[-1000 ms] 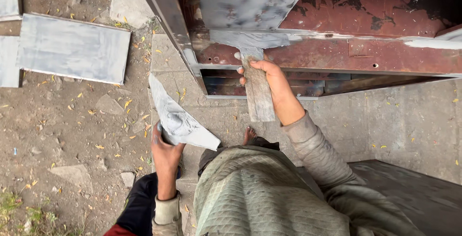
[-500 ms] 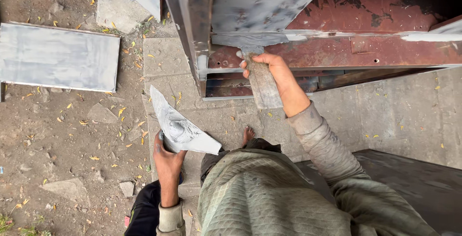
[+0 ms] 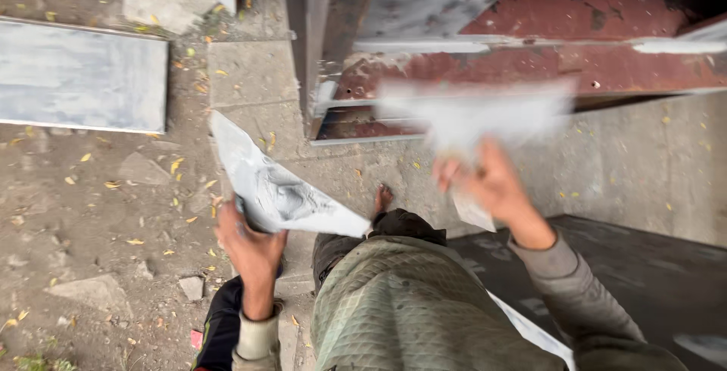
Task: The person applies a white putty-like substance to the underside of a reddish-brown metal structure using a trowel and a flat spreader. They repeatedly scoop material from the trowel and smooth it onto the surface.
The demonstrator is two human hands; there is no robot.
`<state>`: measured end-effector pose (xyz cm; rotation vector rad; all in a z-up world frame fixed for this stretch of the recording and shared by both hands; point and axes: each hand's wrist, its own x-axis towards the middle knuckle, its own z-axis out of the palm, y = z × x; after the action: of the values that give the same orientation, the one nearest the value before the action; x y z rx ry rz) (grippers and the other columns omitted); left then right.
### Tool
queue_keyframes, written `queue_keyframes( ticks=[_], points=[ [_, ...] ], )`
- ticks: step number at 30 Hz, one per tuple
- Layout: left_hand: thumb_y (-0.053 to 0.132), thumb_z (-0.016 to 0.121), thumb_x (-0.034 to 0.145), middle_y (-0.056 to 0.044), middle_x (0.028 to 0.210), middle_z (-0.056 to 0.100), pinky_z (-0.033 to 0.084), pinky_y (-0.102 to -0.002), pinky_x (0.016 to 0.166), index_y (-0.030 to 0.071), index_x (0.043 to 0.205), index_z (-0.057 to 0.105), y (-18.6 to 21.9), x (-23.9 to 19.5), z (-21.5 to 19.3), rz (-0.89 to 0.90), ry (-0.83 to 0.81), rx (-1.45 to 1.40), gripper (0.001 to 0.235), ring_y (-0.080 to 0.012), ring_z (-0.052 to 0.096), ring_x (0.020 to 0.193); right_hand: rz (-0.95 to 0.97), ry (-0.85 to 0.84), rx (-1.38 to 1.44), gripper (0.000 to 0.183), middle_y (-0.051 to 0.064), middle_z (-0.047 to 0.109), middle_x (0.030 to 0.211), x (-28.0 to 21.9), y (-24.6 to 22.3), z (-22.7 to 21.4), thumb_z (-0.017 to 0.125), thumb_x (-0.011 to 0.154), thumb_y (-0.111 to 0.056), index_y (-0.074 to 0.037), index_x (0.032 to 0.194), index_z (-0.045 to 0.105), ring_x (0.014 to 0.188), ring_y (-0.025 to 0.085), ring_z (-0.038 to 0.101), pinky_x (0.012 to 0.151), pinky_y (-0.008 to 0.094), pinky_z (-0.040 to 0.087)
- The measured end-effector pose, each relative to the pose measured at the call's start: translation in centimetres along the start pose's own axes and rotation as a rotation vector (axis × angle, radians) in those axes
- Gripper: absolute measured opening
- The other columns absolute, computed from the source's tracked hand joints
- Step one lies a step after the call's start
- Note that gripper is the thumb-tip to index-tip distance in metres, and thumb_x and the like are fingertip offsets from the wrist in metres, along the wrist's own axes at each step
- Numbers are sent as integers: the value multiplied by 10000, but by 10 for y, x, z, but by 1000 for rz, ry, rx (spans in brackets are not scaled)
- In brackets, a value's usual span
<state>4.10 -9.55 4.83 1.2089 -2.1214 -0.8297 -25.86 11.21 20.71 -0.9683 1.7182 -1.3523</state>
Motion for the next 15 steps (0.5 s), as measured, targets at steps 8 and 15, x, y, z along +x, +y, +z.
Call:
queue_keyframes(
  ticks=[8, 15],
  points=[
    [381, 891, 738, -221, 1155, 554, 399, -482, 966, -68, 1350, 511, 43, -23, 37, 72, 92, -140, 849, -385, 554, 1094, 13, -321, -1041, 759, 114, 501, 1433, -32, 59, 21, 538, 913, 22, -264, 1590, 347, 1106, 315, 668, 803, 352, 603],
    [297, 880, 614, -180, 1204, 602, 418, -475, 962, -20, 1332, 543, 86, -45, 39, 111, -30, 4, 855, -379, 588, 1119, -362, -170, -451, 808, 134, 260, 1533, -56, 149, -58, 573, 892, 66, -95, 1633, 296, 1232, 446, 443, 835, 394, 591]
  ],
)
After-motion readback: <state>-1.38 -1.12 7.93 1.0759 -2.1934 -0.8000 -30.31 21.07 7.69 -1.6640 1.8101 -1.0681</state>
